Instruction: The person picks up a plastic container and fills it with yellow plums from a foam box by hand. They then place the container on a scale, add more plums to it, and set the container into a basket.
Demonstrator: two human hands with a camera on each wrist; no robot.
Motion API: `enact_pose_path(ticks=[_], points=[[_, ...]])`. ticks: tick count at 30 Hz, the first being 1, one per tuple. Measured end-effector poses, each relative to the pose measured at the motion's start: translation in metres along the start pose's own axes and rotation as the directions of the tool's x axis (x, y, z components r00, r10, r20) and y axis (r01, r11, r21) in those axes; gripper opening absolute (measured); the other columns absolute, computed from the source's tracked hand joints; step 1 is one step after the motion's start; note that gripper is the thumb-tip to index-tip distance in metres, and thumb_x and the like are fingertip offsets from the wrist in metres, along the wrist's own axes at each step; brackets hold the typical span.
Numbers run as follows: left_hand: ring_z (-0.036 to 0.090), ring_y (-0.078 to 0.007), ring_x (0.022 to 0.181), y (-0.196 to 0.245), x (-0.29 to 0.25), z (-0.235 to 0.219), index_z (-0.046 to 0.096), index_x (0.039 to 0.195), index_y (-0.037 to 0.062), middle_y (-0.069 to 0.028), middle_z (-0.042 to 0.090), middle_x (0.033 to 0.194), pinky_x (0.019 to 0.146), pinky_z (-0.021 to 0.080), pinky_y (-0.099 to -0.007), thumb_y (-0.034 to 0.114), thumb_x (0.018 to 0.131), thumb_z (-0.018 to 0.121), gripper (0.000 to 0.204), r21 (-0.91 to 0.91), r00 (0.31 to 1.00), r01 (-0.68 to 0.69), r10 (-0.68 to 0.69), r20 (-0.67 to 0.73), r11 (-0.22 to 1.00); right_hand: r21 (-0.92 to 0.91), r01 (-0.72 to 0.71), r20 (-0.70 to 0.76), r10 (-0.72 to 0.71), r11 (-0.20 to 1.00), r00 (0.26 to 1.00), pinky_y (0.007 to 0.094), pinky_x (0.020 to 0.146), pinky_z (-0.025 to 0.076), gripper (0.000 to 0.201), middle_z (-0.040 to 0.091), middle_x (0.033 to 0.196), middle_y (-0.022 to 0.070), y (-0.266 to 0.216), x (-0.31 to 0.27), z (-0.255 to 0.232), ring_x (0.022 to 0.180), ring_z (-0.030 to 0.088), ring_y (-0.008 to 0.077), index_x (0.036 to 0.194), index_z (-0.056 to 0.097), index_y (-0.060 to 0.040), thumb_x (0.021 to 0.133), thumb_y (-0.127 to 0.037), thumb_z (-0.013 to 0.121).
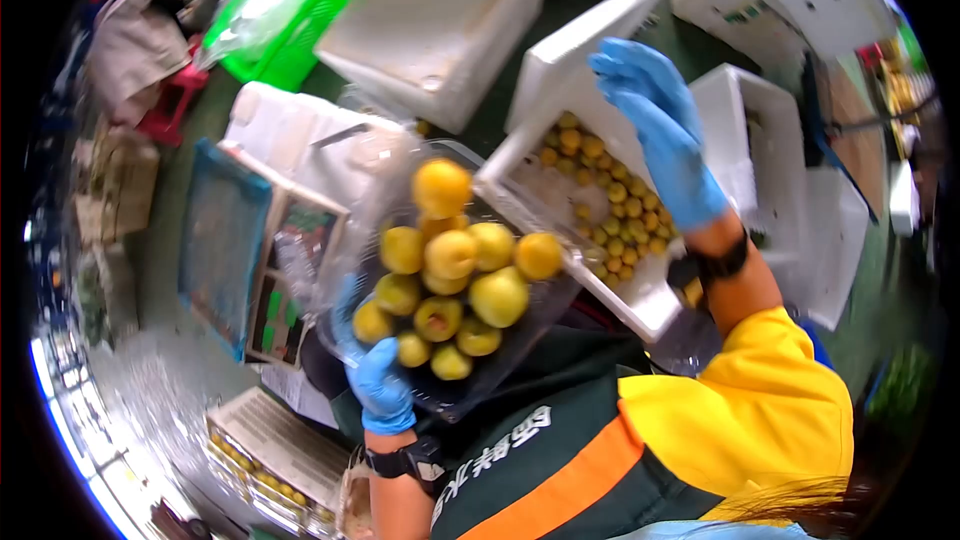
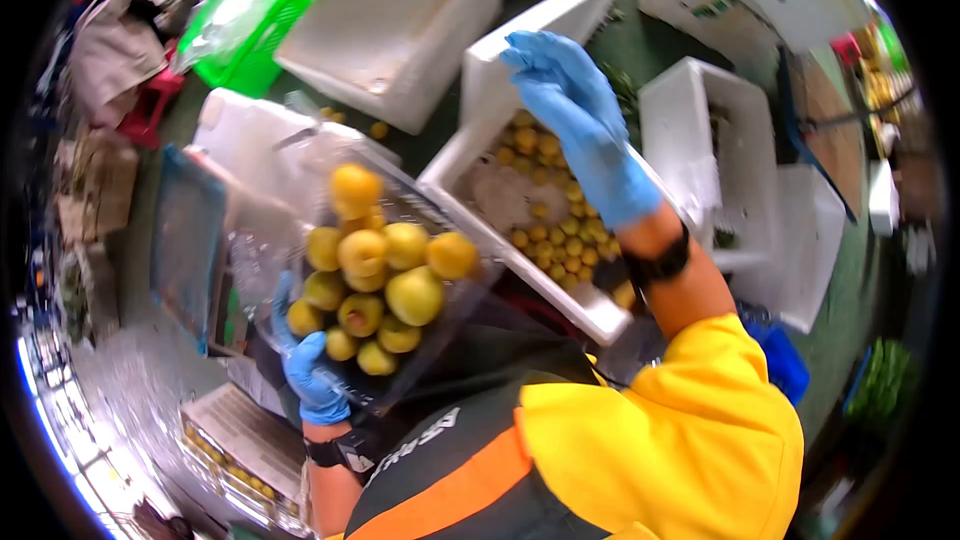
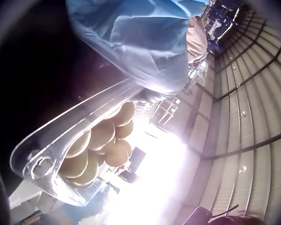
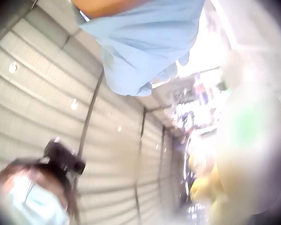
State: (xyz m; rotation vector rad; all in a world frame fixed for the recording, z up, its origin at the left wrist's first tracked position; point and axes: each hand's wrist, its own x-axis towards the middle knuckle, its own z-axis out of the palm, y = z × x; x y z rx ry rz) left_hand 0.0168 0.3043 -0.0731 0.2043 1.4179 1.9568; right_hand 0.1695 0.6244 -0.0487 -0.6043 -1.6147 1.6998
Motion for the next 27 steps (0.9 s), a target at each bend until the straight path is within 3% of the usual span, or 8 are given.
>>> enact_pose_path(ticks=[2, 3, 6, 12, 16, 20, 23, 27], points=[[0.043, -0.0327, 0.13, -0.003, -0.004, 0.001, 0.031, 0.146, 0.0029, -0.018, 0.044, 0.139, 0.113, 0.031, -0.0443, 0.01, 0.072, 0.055, 0.078, -0.016, 0.999, 0.033, -0.034, -0.02, 0.999, -0.254, 0.039, 0.037, -0.03, 0.966, 0.999, 0.0278, 0.091, 0.046, 0.035, 0.06, 0.11, 0.004, 0.088, 0.013, -0.05, 0.099, 0.055, 0.0139, 0.123, 0.057, -0.0053, 0.088, -0.003, 0.054], [0.041, -0.0333, 0.132, -0.004, -0.004, 0.001, 0.03, 0.146, 0.0024, -0.0183, 0.042, 0.141, 0.114, 0.029, -0.0449, 0.011, 0.072, 0.054, 0.078, 0.001, 0.999, 0.024, -0.024, -0.043, 1.0, -0.415, -0.156, 0.134, 0.23, 0.896, 0.964, 0.0301, 0.09, 0.047, 0.039, 0.059, 0.108, 0.0066, 0.105, 0.009, -0.066, 0.099, 0.056, 0.0176, 0.121, 0.057, -0.0027, 0.082, -0.007, 0.06], [0.04, -0.034, 0.133, -0.013, -0.011, -0.02, 0.033, 0.143, 0.0023, -0.0171, 0.041, 0.142, 0.115, 0.026, -0.0461, 0.017, 0.073, 0.052, 0.075, -0.092, 0.982, 0.132, -0.142, -0.121, 0.987, -0.548, -0.427, 0.348, 0.66, 0.719, 0.666, 0.0363, 0.102, 0.041, 0.069, 0.056, 0.128, 0.0206, 0.215, -0.034, -0.093, 0.12, 0.053, 0.0305, 0.133, 0.051, -0.0004, 0.065, -0.006, 0.062], [0.045, -0.0321, 0.127, -0.004, -0.013, -0.021, 0.039, 0.139, -0.0018, -0.0167, 0.045, 0.138, 0.111, 0.032, -0.0455, 0.012, 0.078, 0.056, 0.065, -0.001, 0.964, 0.179, -0.175, -0.202, 0.984, -0.968, 0.135, 0.248, 0.855, 0.209, 0.456, 0.0519, 0.109, 0.035, 0.07, 0.023, 0.156, 0.015, 0.302, -0.118, -0.068, 0.144, 0.017, 0.0404, 0.143, 0.044, -0.0291, 0.076, -0.011, 0.056], [0.046, -0.0318, 0.126, 0.0, -0.007, -0.013, 0.04, 0.137, -0.0026, -0.0164, 0.047, 0.137, 0.111, 0.033, -0.0448, 0.012, 0.078, 0.055, 0.063, 0.061, 0.965, 0.17, -0.154, -0.213, 0.983, -0.97, 0.201, 0.225, 0.826, 0.138, 0.517, 0.0501, 0.103, 0.041, 0.063, 0.036, 0.149, 0.0122, 0.308, -0.137, -0.064, 0.141, 0.026, 0.0386, 0.142, 0.046, -0.0264, 0.08, -0.019, 0.06], [0.049, -0.0322, 0.123, -0.007, -0.007, -0.026, 0.038, 0.138, -0.0023, -0.0172, 0.048, 0.134, 0.11, 0.034, -0.044, 0.011, 0.076, 0.055, 0.066, 0.075, 0.964, 0.163, -0.142, -0.227, 0.984, -0.876, 0.34, 0.467, 0.775, 0.341, 0.425, 0.0431, 0.103, 0.042, 0.058, 0.046, 0.141, 0.0153, 0.339, -0.136, -0.067, 0.13, 0.041, 0.037, 0.136, 0.05, -0.012, 0.079, -0.015, 0.059], [0.051, -0.0306, 0.123, -0.001, 0.002, 0.0, 0.038, 0.139, -0.0007, -0.0158, 0.051, 0.133, 0.108, 0.037, -0.042, 0.015, 0.078, 0.053, 0.065, 0.193, 0.99, 0.096, -0.074, -0.119, 0.977, -0.846, 0.268, 0.534, 0.73, 0.462, 0.427, 0.041, 0.101, 0.042, 0.046, 0.055, 0.131, 0.0194, 0.323, -0.126, -0.066, 0.12, 0.052, 0.0375, 0.126, 0.058, -0.0104, 0.08, -0.017, 0.058], [0.052, -0.031, 0.12, 0.002, 0.004, 0.001, 0.035, 0.141, 0.0024, -0.0167, 0.052, 0.129, 0.107, 0.039, -0.0425, 0.007, 0.071, 0.062, 0.075, 0.053, 0.97, 0.15, -0.137, -0.203, 0.987, -0.944, 0.027, 0.314, 0.872, 0.328, 0.376, 0.0452, 0.094, 0.047, 0.036, 0.061, 0.123, 0.0202, 0.325, -0.139, -0.059, 0.113, 0.058, 0.0383, 0.125, 0.057, -0.0139, 0.092, -0.026, 0.048]])
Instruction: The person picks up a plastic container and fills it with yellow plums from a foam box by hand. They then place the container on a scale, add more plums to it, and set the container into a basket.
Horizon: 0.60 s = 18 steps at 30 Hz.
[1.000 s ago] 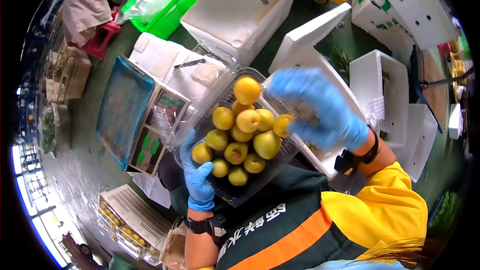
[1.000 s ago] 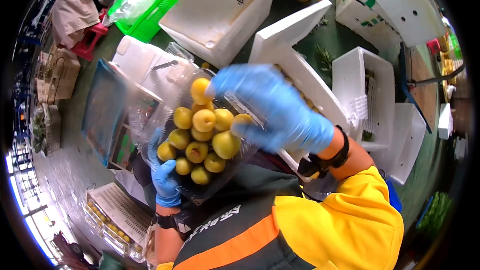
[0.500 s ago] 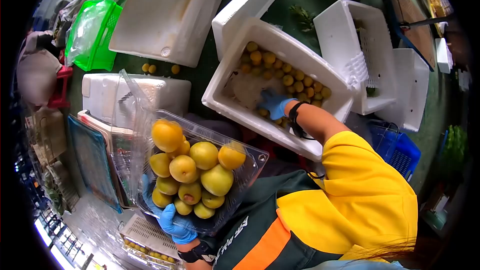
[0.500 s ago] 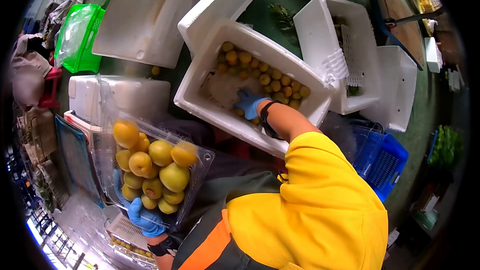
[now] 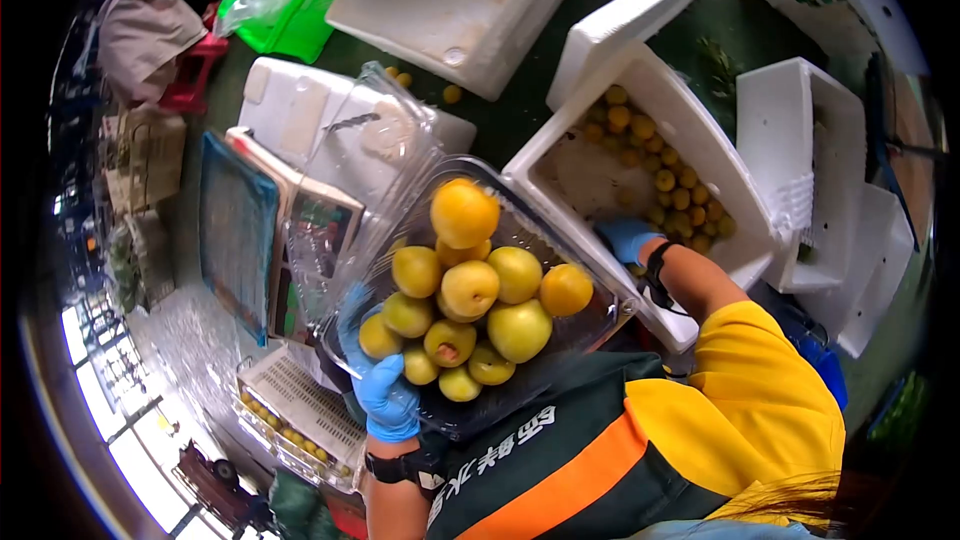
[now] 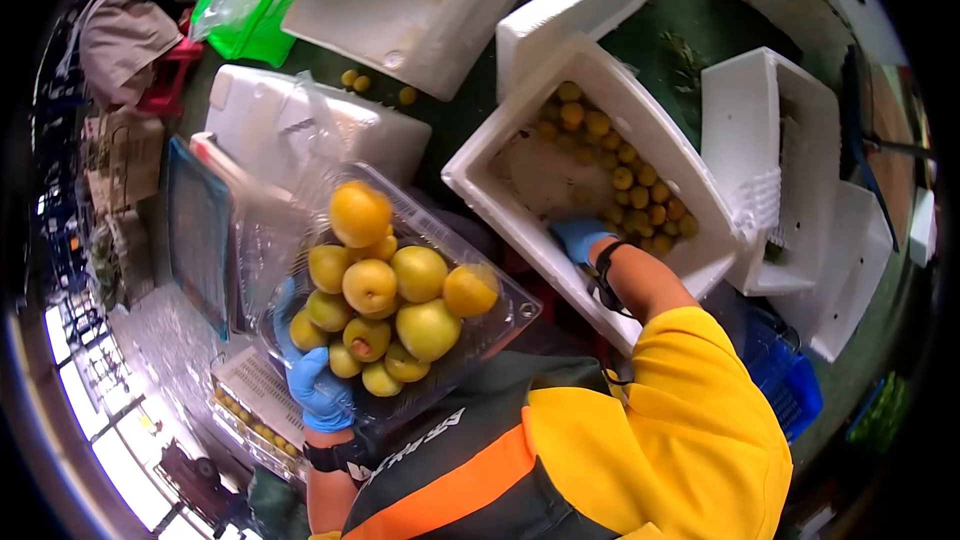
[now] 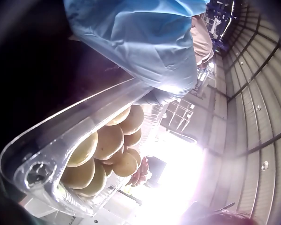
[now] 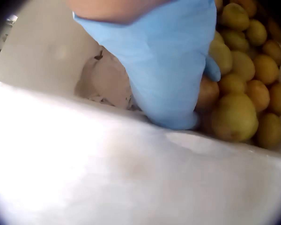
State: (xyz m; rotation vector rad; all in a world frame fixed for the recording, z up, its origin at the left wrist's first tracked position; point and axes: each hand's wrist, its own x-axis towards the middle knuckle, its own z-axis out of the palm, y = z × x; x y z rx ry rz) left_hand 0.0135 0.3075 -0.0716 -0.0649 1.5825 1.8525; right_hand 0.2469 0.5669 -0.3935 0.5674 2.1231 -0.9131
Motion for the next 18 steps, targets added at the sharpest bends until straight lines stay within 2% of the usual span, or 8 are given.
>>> enact_pose_path(ticks=[5, 9, 11, 12, 13, 14, 16, 18], points=[[0.052, -0.0294, 0.119, 0.002, 0.002, 0.003, 0.037, 0.139, 0.0031, -0.0151, 0.053, 0.127, 0.106, 0.039, -0.0412, 0.007, 0.071, 0.063, 0.073, 0.019, 0.997, -0.043, 0.041, 0.062, 0.999, -0.039, 0.002, 0.053, 0.0, 0.999, 0.999, 0.0448, 0.094, 0.047, 0.038, 0.061, 0.123, 0.0212, -0.013, -0.02, -0.022, 0.114, 0.057, 0.0387, 0.125, 0.056, -0.0127, 0.09, -0.027, 0.051], [0.052, -0.0285, 0.119, 0.002, 0.0, 0.0, 0.035, 0.141, 0.002, -0.0157, 0.053, 0.127, 0.107, 0.039, -0.0402, 0.008, 0.073, 0.063, 0.073, 0.021, 0.997, -0.045, 0.043, 0.066, 0.999, 0.184, -0.004, -0.035, 0.01, 0.983, 0.999, 0.0416, 0.096, 0.046, 0.053, 0.058, 0.127, 0.0212, -0.009, -0.028, -0.034, 0.116, 0.056, 0.0384, 0.129, 0.053, -0.0104, 0.077, -0.012, 0.064], [0.052, -0.0286, 0.119, 0.005, -0.002, 0.003, 0.034, 0.142, 0.0019, -0.016, 0.053, 0.128, 0.107, 0.038, -0.0402, 0.009, 0.074, 0.063, 0.074, 0.034, 0.992, -0.096, 0.093, 0.085, 0.995, 0.633, -0.04, -0.092, 0.126, 0.773, 0.988, 0.0369, 0.094, 0.047, 0.063, 0.058, 0.124, 0.0149, 0.005, -0.038, -0.035, 0.114, 0.057, 0.0313, 0.134, 0.048, -0.0123, 0.075, -0.011, 0.068], [0.052, -0.0287, 0.119, 0.006, 0.001, 0.008, 0.033, 0.143, 0.0019, -0.0162, 0.054, 0.128, 0.107, 0.038, -0.0402, 0.01, 0.074, 0.063, 0.075, 0.031, 0.987, -0.121, 0.117, 0.109, 0.992, 0.805, -0.031, -0.113, 0.204, 0.592, 0.972, 0.0345, 0.094, 0.048, 0.068, 0.058, 0.123, 0.0117, 0.012, -0.052, -0.045, 0.112, 0.058, 0.0277, 0.137, 0.046, -0.0132, 0.074, -0.011, 0.071], [0.052, -0.029, 0.119, 0.006, 0.001, 0.009, 0.032, 0.144, 0.002, -0.0166, 0.054, 0.127, 0.108, 0.037, -0.0402, 0.011, 0.076, 0.061, 0.074, 0.0, 0.982, -0.123, 0.122, 0.141, 0.992, 0.947, 0.05, -0.106, 0.162, 0.317, 0.981, 0.0334, 0.094, 0.048, 0.07, 0.055, 0.125, 0.0098, 0.01, -0.073, -0.064, 0.112, 0.057, 0.0251, 0.138, 0.045, -0.0132, 0.074, -0.012, 0.071], [0.051, -0.0291, 0.121, 0.007, -0.001, 0.011, 0.032, 0.144, 0.0023, -0.0167, 0.051, 0.131, 0.108, 0.036, -0.0411, 0.013, 0.079, 0.061, 0.071, -0.027, 0.979, -0.116, 0.119, 0.165, 0.993, 0.992, 0.126, -0.126, 0.123, 0.006, 0.984, 0.0324, 0.094, 0.049, 0.072, 0.052, 0.127, 0.008, 0.0, -0.099, -0.086, 0.112, 0.057, 0.0226, 0.14, 0.043, -0.0132, 0.074, -0.013, 0.072], [0.049, -0.0294, 0.124, -0.001, 0.0, 0.005, 0.033, 0.143, 0.0023, -0.0167, 0.047, 0.135, 0.109, 0.035, -0.0427, 0.014, 0.083, 0.06, 0.067, -0.021, 0.982, -0.129, 0.131, 0.139, 0.991, 0.939, 0.294, -0.308, -0.057, -0.181, 0.95, 0.0364, 0.093, 0.051, 0.073, 0.048, 0.132, 0.0086, -0.021, -0.152, -0.129, 0.112, 0.057, 0.0217, 0.141, 0.04, -0.0088, 0.075, -0.015, 0.071], [0.046, -0.0307, 0.127, -0.009, 0.001, -0.011, 0.032, 0.144, 0.0023, -0.0166, 0.045, 0.138, 0.111, 0.034, -0.0446, 0.017, 0.087, 0.057, 0.063, -0.048, 0.986, -0.072, 0.078, 0.144, 0.996, 0.87, 0.387, -0.463, -0.24, -0.305, 0.853, 0.0404, 0.093, 0.052, 0.077, 0.048, 0.132, 0.01, -0.032, -0.183, -0.155, 0.113, 0.057, 0.0234, 0.143, 0.037, -0.0049, 0.075, -0.014, 0.071]])
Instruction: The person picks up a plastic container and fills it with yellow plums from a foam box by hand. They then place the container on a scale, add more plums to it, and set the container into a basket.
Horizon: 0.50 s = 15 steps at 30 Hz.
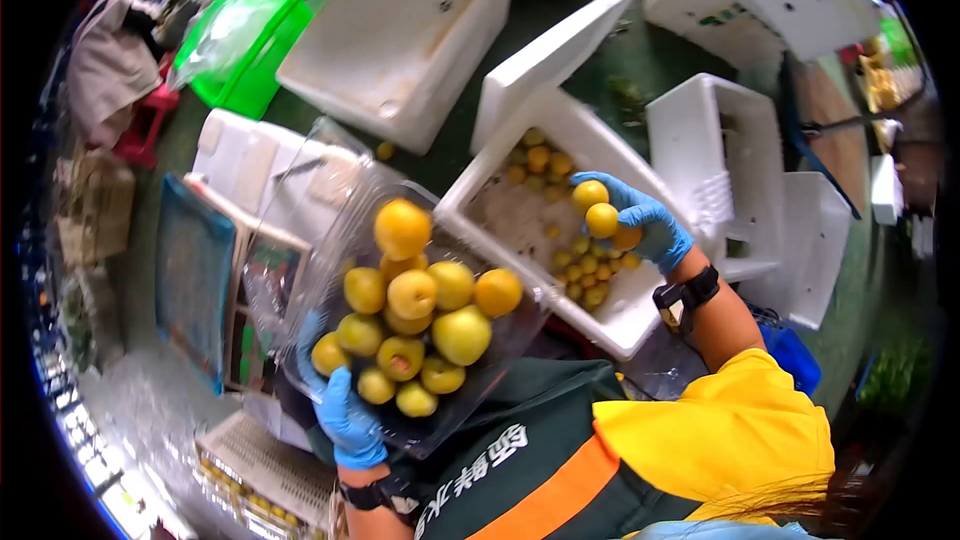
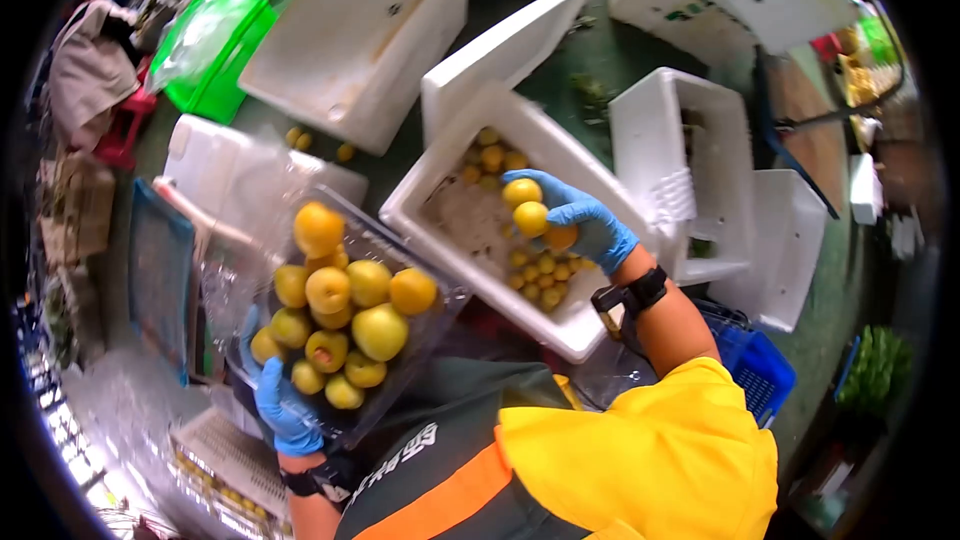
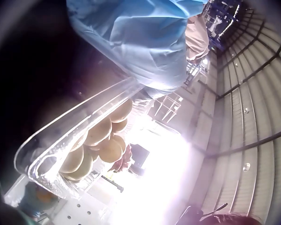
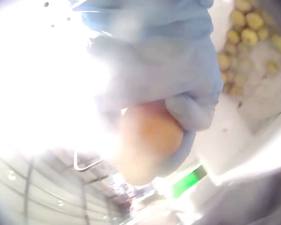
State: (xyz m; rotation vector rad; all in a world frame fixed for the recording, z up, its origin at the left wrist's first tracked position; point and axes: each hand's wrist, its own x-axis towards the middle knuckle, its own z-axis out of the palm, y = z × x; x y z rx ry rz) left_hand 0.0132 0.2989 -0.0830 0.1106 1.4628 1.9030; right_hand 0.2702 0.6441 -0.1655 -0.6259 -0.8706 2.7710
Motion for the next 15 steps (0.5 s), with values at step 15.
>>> enact_pose_path(ticks=[15], points=[[0.047, -0.0208, 0.124, -0.002, -0.002, -0.008, 0.041, 0.14, 0.0063, -0.0082, 0.047, 0.135, 0.109, 0.035, -0.0354, 0.017, 0.097, 0.056, 0.047, 0.014, 0.995, -0.097, 0.097, 0.025, 0.995, -0.735, 0.612, 0.596, -0.153, 0.292, 0.788, 0.0363, 0.086, 0.049, 0.062, 0.054, 0.121, 0.0156, -0.016, 0.047, 0.241, 0.104, 0.058, 0.0293, 0.142, 0.041, -0.0063, 0.085, -0.004, 0.065]])
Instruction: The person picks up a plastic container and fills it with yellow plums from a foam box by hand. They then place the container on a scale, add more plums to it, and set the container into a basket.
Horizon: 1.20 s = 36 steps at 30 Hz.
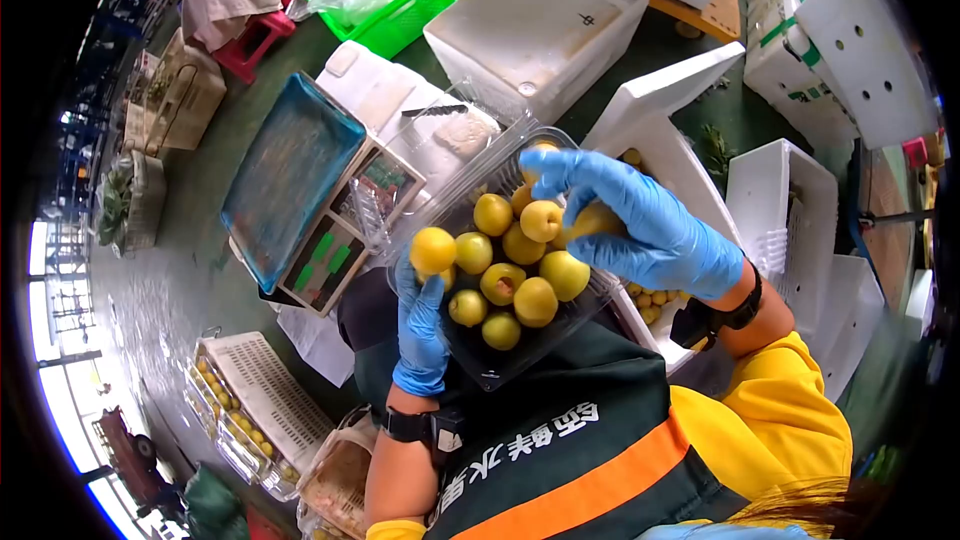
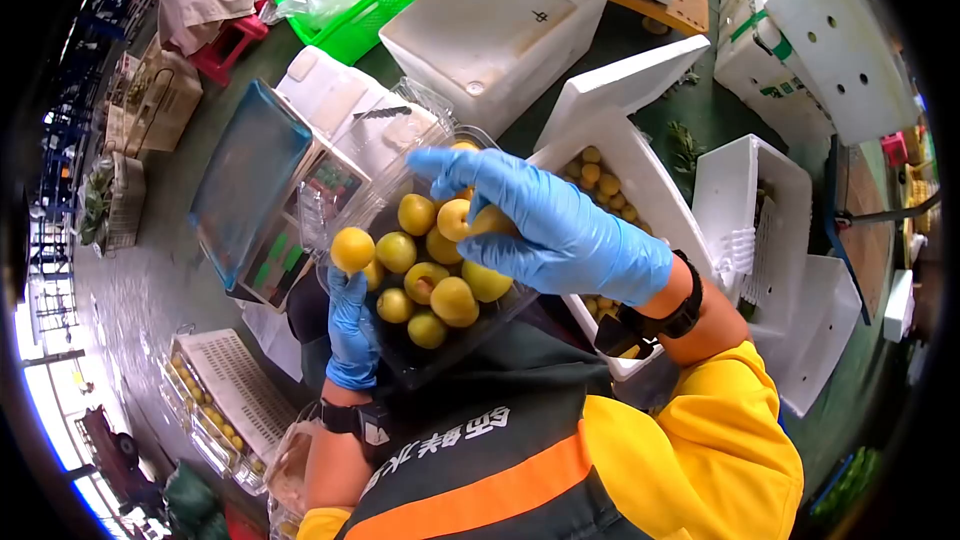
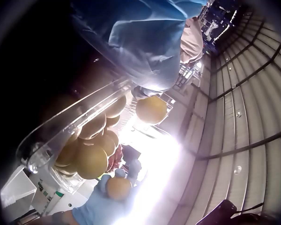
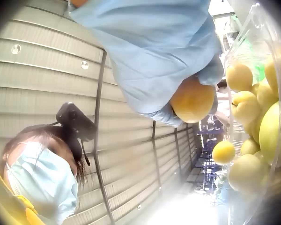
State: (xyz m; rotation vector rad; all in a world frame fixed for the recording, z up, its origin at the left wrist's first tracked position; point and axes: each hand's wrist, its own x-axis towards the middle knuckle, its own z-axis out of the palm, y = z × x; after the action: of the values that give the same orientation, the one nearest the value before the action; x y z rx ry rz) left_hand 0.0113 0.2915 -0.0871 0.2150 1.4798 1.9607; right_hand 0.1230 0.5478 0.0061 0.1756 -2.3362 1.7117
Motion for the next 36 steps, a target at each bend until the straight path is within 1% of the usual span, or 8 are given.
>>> enact_pose_path(ticks=[8, 11, 13, 18, 20, 23, 28, 36], points=[[0.046, -0.0255, 0.129, 0.003, -0.003, -0.001, 0.037, 0.143, 0.0053, -0.0108, 0.046, 0.138, 0.113, 0.033, -0.0394, 0.006, 0.088, 0.057, 0.058, -0.092, 0.999, 0.051, -0.051, 0.002, 0.994, -0.43, 0.136, -0.013, -0.157, 0.892, 0.988, 0.0407, 0.099, 0.043, 0.047, 0.056, 0.124, 0.0157, -0.001, -0.009, 0.0, 0.115, 0.053, 0.0354, 0.125, 0.058, -0.0072, 0.079, -0.007, 0.067], [0.043, -0.0273, 0.131, 0.008, -0.005, 0.004, 0.035, 0.144, 0.0039, -0.0124, 0.044, 0.141, 0.114, 0.031, -0.0407, -0.001, 0.079, 0.053, 0.068, -0.128, 0.998, 0.063, -0.066, -0.024, 0.99, 0.38, -0.141, -0.483, 0.327, 0.914, 0.812, 0.0271, 0.094, 0.046, 0.031, 0.064, 0.116, 0.0044, 0.031, -0.045, -0.036, 0.108, 0.058, 0.012, 0.116, 0.062, -0.0047, 0.087, 0.003, 0.052], [0.043, -0.0294, 0.131, 0.005, -0.008, 0.005, 0.037, 0.144, 0.004, -0.0136, 0.045, 0.14, 0.113, 0.031, -0.0417, 0.004, 0.079, 0.05, 0.066, -0.085, 0.992, 0.074, -0.083, -0.1, 0.994, 0.254, -0.239, -0.616, 0.347, 0.937, 0.707, 0.026, 0.093, 0.046, 0.025, 0.064, 0.107, 0.0021, 0.11, -0.077, -0.064, 0.1, 0.058, 0.0108, 0.112, 0.062, -0.0034, 0.089, 0.0, 0.053], [0.042, -0.035, 0.131, 0.005, -0.01, 0.011, 0.036, 0.144, 0.0047, -0.0161, 0.043, 0.142, 0.112, 0.032, -0.0478, 0.009, 0.08, 0.053, 0.066, -0.232, 0.977, 0.198, -0.21, -0.027, 0.952, -0.212, -0.821, -0.22, 0.792, 0.531, 0.569, 0.0419, 0.103, 0.042, 0.066, 0.056, 0.129, 0.0213, 0.285, -0.207, -0.038, 0.12, 0.053, 0.0349, 0.132, 0.052, -0.0045, 0.071, -0.023, 0.069], [0.041, -0.0327, 0.133, 0.001, -0.01, 0.009, 0.032, 0.147, 0.0063, -0.0156, 0.042, 0.143, 0.114, 0.028, -0.0464, 0.015, 0.085, 0.05, 0.065, -0.15, 0.987, 0.157, -0.161, -0.014, 0.976, -0.359, -0.727, -0.099, 0.751, 0.585, 0.653, 0.0394, 0.112, 0.033, 0.075, 0.041, 0.144, 0.0245, 0.325, -0.247, 0.003, 0.133, 0.04, 0.0371, 0.143, 0.041, -0.0072, 0.072, -0.02, 0.064], [0.041, -0.0326, 0.132, 0.002, -0.008, 0.012, 0.033, 0.146, 0.0056, -0.0149, 0.041, 0.143, 0.113, 0.029, -0.0461, 0.019, 0.083, 0.052, 0.067, -0.017, 0.986, 0.129, -0.13, -0.1, 0.991, -0.522, -0.794, 0.096, 0.946, 0.312, 0.309, 0.0486, 0.112, 0.031, 0.079, 0.027, 0.154, 0.0195, 0.302, -0.252, 0.048, 0.141, 0.028, 0.0386, 0.152, 0.026, -0.0129, 0.079, -0.013, 0.055], [0.043, -0.0305, 0.129, 0.006, 0.001, 0.024, 0.036, 0.144, 0.0053, -0.0134, 0.044, 0.139, 0.112, 0.031, -0.0452, 0.021, 0.081, 0.054, 0.067, 0.091, 0.987, 0.087, -0.073, -0.145, 0.992, -0.696, -0.642, 0.116, 0.933, 0.322, 0.342, 0.0612, 0.101, 0.036, 0.075, 0.032, 0.153, 0.0118, 0.31, -0.27, 0.069, 0.141, 0.026, 0.0321, 0.15, 0.032, -0.0201, 0.08, -0.018, 0.058], [0.043, -0.0318, 0.13, 0.008, -0.002, 0.019, 0.031, 0.148, 0.0072, -0.0157, 0.042, 0.143, 0.112, 0.031, -0.0447, 0.02, 0.083, 0.053, 0.069, 0.108, 0.976, 0.159, -0.14, -0.166, 0.981, -0.854, -0.482, 0.143, 0.98, 0.195, 0.141, 0.0467, 0.087, 0.049, 0.037, 0.063, 0.123, 0.0093, 0.336, -0.258, 0.065, 0.115, 0.057, 0.0308, 0.113, 0.07, -0.0162, 0.077, -0.019, 0.061]])
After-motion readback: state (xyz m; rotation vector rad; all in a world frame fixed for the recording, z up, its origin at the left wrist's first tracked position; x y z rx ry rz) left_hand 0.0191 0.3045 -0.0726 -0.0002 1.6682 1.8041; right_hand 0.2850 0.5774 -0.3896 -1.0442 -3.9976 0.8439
